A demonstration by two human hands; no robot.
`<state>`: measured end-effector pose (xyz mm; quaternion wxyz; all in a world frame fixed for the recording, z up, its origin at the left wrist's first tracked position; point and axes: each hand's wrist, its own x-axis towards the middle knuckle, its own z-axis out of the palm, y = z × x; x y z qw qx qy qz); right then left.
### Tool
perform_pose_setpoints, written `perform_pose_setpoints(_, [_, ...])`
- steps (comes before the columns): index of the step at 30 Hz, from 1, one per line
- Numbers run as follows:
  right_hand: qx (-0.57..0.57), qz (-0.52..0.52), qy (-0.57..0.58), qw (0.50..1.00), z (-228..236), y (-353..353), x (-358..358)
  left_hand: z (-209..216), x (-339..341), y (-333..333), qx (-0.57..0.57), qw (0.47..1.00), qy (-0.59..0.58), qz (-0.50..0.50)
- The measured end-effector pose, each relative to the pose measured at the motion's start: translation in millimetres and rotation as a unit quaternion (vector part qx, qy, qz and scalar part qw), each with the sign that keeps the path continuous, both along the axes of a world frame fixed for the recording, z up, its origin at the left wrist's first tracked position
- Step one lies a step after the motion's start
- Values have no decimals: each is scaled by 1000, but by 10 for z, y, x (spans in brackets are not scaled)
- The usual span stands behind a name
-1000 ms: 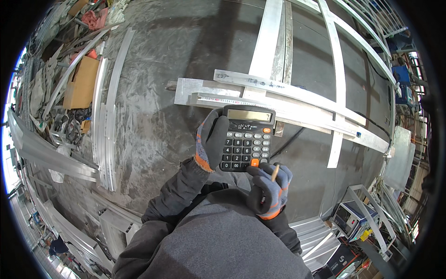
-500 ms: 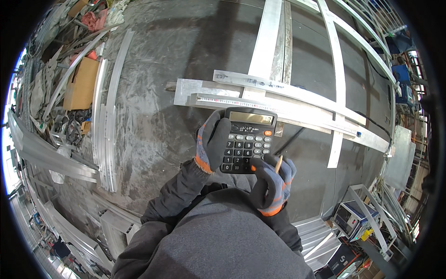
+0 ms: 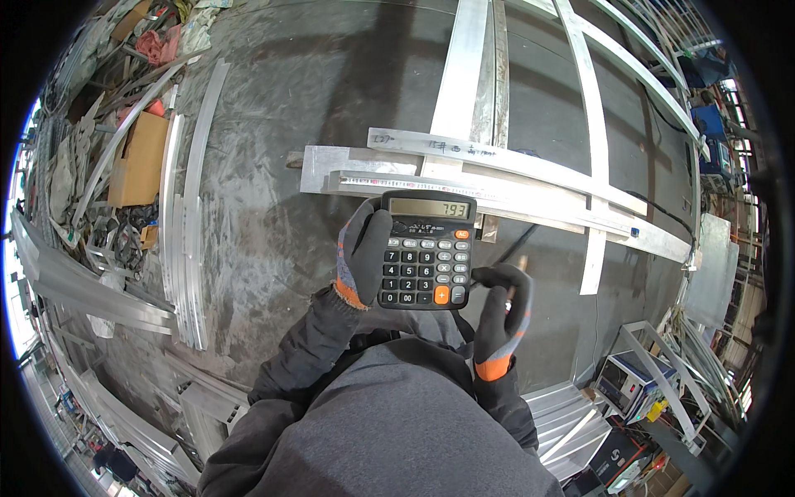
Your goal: The person measures a long metal profile with a tape measure, records values on a calculator, and marks the profile with a pencil. The person repeats this process for multiple sections of the profile.
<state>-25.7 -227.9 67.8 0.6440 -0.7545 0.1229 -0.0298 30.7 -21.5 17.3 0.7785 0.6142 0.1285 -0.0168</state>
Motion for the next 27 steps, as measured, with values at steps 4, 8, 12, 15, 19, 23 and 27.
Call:
perform_pose_setpoints(4, [23,76,55,995,-172,-41,-17,-12,-7,-35,-17,1000,7,1])
perform_pose_setpoints(8, [120,59,112,985,-221,-57,-65,-39,-3,-54,0,1000,-18,-16])
perform_pose_setpoints(12, [94,55,86,990,-241,-11,-61,-54,-12,-85,9,1000,-8,-17])
perform_pose_setpoints(15, [84,59,77,992,-243,-28,-52,-48,-29,-117,11,1000,-3,-8])
perform_pose_setpoints(19, [115,64,100,986,-232,-149,-50,-65,-42,-167,19,1000,-2,0])
perform_pose_setpoints(23, [99,72,94,988,-259,-225,-48,-149,-79,-235,-19,999,36,26])
perform_pose_setpoints(27, [76,78,104,989,-338,-288,-23,-284,-138,-272,26,998,52,37])
